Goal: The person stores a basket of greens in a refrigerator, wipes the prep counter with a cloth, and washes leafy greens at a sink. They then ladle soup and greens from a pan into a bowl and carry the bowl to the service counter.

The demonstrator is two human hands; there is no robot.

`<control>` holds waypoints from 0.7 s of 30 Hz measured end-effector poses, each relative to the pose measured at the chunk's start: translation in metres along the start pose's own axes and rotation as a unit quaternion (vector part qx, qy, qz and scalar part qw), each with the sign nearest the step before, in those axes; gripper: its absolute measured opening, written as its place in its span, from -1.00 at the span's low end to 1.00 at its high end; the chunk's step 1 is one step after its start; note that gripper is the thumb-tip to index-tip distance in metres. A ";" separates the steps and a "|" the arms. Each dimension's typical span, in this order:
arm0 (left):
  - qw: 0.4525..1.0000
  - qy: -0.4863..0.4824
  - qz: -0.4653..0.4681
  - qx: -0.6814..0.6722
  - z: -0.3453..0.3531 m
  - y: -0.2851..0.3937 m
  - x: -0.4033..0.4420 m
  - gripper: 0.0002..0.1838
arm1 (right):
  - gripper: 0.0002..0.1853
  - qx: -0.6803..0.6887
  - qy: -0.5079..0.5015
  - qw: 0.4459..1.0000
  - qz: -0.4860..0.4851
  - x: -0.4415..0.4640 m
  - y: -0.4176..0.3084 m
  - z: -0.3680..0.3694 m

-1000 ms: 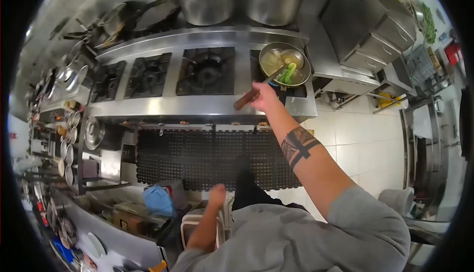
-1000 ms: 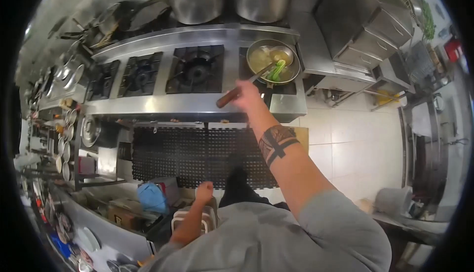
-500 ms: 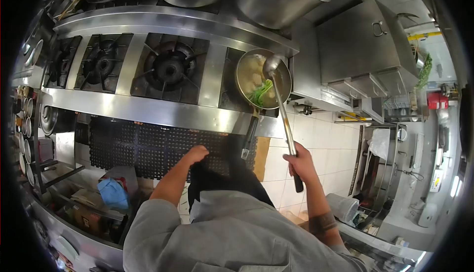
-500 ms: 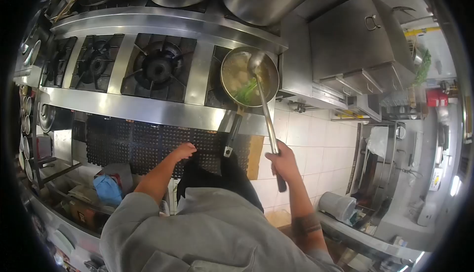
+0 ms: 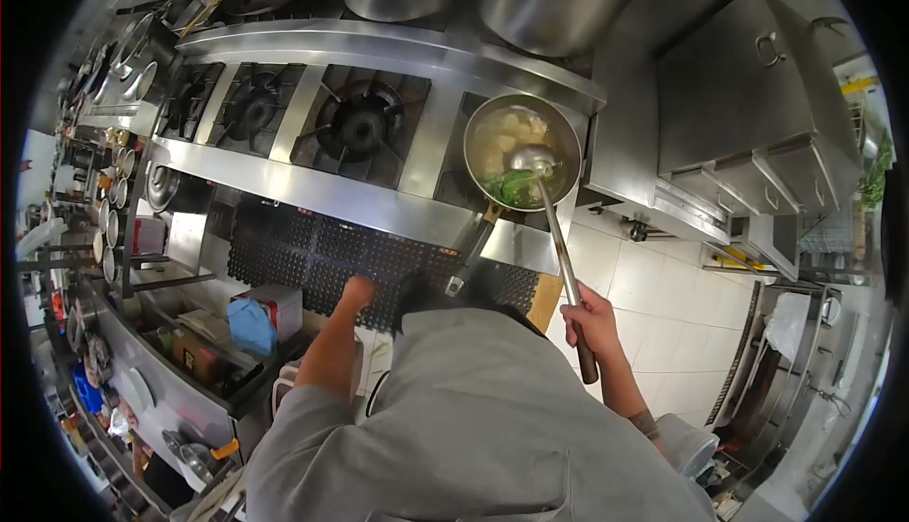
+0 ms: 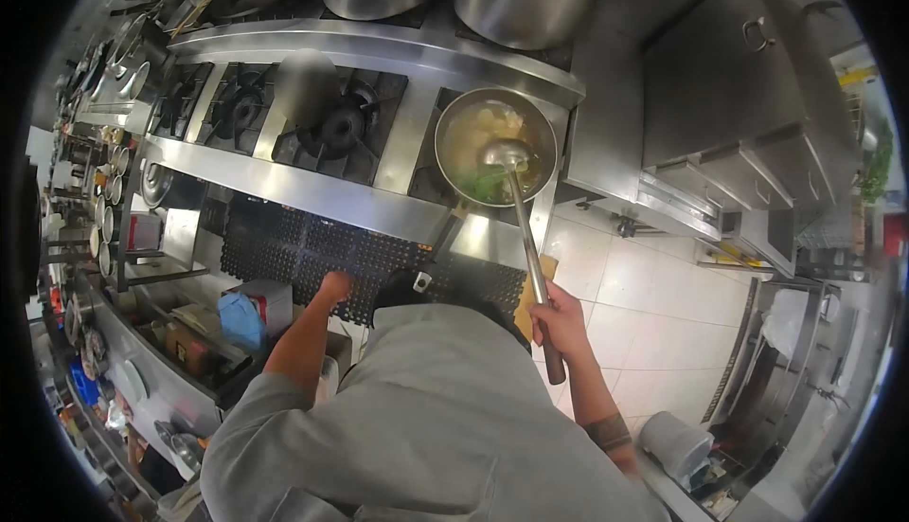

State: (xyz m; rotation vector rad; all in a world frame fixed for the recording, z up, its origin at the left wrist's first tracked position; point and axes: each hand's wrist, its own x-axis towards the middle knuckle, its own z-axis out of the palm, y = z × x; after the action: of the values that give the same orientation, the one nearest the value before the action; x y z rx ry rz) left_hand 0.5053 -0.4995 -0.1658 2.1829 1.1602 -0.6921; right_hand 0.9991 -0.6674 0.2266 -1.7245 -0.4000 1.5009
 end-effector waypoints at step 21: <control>0.886 0.065 -0.194 -0.416 -0.050 0.084 0.057 -0.42 | -0.46 0.086 -0.023 0.996 0.025 -0.035 -0.044 -0.028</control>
State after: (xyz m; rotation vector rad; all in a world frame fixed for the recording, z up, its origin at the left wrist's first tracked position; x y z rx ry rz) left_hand 0.6140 -0.4721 -0.1488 1.2947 1.6077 -0.1216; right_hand 1.0282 -0.6739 0.2815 -1.5779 -0.2457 1.5656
